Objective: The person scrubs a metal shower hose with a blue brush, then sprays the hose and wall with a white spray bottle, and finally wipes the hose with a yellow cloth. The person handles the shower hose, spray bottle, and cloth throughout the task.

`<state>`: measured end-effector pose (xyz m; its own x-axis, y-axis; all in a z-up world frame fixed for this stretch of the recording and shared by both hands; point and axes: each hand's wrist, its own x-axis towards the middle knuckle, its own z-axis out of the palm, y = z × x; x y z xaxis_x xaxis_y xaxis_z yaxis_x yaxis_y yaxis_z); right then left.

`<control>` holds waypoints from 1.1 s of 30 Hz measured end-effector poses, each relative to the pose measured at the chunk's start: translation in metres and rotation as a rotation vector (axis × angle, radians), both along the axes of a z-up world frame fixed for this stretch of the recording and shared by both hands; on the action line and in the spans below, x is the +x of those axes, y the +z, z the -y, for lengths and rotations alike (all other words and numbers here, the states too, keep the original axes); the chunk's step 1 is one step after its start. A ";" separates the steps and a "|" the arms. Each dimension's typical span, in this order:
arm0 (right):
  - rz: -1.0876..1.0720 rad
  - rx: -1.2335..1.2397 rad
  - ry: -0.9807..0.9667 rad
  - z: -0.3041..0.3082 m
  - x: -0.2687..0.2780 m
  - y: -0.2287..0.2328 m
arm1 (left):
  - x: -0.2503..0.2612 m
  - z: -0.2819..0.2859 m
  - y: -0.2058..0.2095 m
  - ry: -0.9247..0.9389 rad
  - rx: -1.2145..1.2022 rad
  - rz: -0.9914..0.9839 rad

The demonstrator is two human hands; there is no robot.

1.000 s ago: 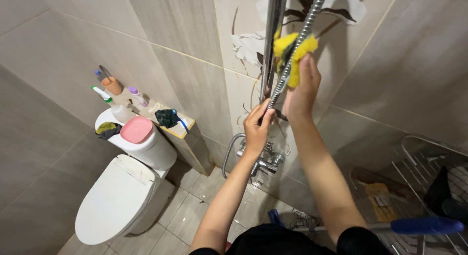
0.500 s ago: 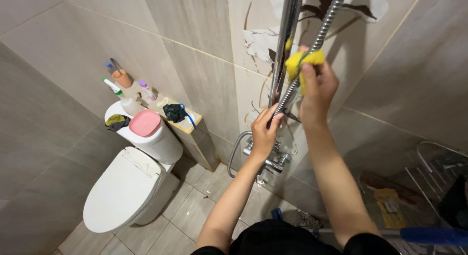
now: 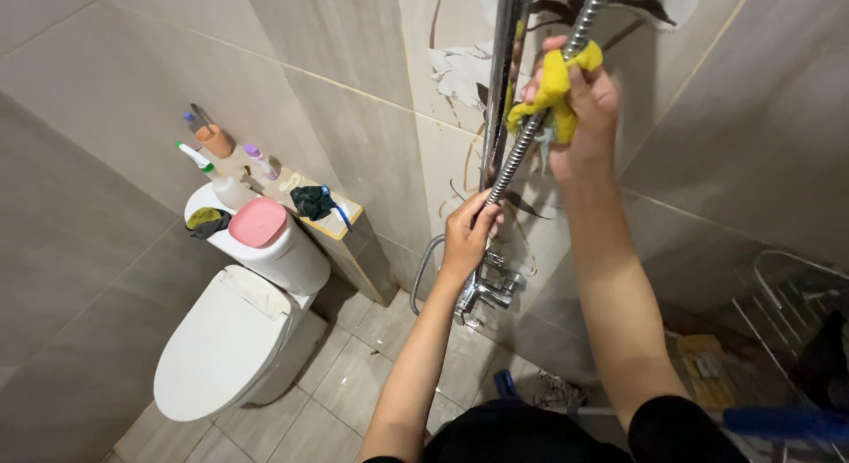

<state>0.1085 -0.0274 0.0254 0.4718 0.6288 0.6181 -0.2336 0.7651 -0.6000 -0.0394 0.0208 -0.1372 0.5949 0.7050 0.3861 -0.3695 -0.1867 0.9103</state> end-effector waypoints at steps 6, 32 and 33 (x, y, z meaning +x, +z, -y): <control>-0.017 -0.059 -0.197 0.009 -0.018 -0.037 | 0.006 0.010 0.002 -0.068 0.009 0.075; 0.277 -0.260 -0.614 0.034 -0.061 -0.085 | -0.011 0.019 -0.035 0.236 0.243 -0.154; 0.276 -0.279 -0.596 0.037 -0.061 -0.089 | -0.014 0.015 -0.035 0.226 0.220 -0.199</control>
<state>0.0472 -0.0644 -0.0632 0.6339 0.4647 0.6183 0.3657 0.5243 -0.7690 -0.0536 0.0060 -0.1720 0.5125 0.7401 0.4355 -0.1166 -0.4425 0.8892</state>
